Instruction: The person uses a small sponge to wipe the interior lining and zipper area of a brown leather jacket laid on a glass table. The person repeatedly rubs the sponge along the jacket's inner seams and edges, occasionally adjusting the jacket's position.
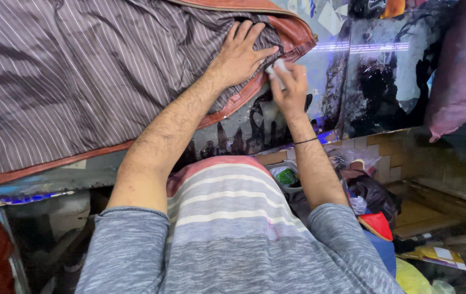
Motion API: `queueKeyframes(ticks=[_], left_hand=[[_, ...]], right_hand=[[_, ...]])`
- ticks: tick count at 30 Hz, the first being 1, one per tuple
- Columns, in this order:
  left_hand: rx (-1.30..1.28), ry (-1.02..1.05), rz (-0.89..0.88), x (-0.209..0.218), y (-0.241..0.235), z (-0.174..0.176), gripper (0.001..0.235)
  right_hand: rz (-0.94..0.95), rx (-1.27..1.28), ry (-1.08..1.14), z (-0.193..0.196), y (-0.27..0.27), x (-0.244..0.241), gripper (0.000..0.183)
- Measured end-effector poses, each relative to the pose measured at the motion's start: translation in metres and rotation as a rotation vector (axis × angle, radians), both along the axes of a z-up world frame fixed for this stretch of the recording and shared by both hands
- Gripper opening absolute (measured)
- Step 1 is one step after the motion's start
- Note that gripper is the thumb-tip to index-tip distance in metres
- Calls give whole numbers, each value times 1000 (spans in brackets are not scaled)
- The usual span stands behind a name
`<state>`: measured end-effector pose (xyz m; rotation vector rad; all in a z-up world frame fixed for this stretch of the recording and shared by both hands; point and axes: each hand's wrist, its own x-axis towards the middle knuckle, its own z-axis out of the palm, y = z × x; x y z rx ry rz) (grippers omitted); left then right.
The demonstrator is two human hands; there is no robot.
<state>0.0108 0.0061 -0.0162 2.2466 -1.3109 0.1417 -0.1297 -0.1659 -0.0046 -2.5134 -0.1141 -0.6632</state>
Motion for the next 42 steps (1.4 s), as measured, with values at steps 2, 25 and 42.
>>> queueKeyframes(ticks=[2,25,42], left_hand=[[9,10,-14,-3,0,-2,47],[43,-47,-11,-2,4,13,48],[0,-108,6,-5,3,11,45]], right_hand=[[-271,33,15,2,3,-5,27],[-147,-46,-54,-6,-41,8,30],[-267,-56,-125,-11,-39,9,29]])
